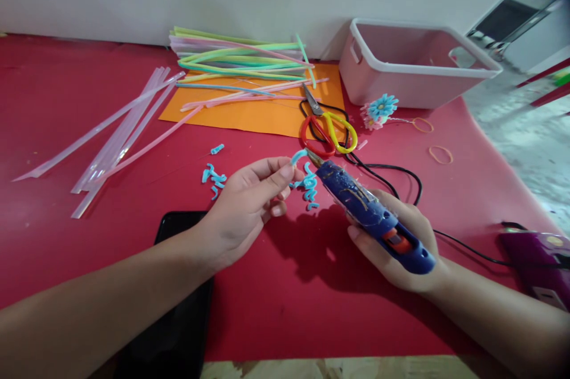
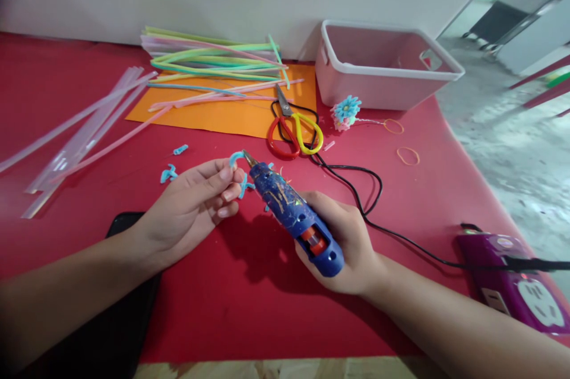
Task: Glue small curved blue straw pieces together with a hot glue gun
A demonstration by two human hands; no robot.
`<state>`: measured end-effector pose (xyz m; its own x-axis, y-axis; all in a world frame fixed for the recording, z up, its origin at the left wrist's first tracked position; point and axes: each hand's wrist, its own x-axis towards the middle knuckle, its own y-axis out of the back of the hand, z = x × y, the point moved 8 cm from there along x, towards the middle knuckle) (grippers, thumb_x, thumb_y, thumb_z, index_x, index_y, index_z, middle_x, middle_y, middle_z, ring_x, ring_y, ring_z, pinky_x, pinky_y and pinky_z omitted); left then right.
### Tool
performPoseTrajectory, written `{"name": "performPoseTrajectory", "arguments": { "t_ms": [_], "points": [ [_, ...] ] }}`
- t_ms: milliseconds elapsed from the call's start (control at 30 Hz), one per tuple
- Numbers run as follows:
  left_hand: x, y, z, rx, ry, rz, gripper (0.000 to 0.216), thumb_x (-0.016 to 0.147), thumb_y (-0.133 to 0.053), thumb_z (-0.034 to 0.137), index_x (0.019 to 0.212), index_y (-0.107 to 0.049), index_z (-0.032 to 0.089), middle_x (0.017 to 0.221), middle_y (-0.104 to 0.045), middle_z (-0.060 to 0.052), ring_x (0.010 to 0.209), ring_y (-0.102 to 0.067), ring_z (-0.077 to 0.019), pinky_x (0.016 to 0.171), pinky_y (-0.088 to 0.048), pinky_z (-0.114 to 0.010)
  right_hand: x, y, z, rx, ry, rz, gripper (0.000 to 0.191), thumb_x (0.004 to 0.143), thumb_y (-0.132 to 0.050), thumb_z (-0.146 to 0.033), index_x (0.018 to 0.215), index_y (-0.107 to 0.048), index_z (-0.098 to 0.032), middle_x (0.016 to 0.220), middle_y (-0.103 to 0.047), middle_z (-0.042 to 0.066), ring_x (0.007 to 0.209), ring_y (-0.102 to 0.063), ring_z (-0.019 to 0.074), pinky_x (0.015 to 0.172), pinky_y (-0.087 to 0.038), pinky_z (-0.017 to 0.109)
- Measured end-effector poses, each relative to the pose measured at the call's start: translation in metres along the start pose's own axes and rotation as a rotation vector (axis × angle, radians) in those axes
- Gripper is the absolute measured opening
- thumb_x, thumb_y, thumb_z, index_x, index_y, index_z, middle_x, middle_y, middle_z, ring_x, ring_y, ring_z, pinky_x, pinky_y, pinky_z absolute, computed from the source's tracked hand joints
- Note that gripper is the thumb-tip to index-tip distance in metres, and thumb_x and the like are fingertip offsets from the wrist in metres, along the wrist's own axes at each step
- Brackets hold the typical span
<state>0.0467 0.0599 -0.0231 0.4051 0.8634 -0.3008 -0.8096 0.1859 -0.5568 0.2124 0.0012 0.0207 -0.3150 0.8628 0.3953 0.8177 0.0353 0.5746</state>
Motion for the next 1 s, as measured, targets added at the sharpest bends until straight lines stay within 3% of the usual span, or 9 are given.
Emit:
{"name": "performPoseTrajectory", "arguments": {
  "t_ms": [1000],
  "points": [
    [-0.0024, 0.001, 0.0015, 0.057, -0.007, 0.04, 0.02, 0.076, -0.083, 0.032, 0.077, -0.072, 0.015, 0.072, -0.062, 0.002, 0.057, -0.045, -0.0046, 0.052, -0.037, -0.016, 0.0014, 0.0015, -0.0039, -0.044, 0.033, 0.008, 0.027, 0.075, -0.065, -0.008, 0.097, -0.057, -0.023, 0.066, -0.059, -0.004, 0.05, -0.054, 0.0112, 0.045, -0.045, 0.022]
  ]
}}
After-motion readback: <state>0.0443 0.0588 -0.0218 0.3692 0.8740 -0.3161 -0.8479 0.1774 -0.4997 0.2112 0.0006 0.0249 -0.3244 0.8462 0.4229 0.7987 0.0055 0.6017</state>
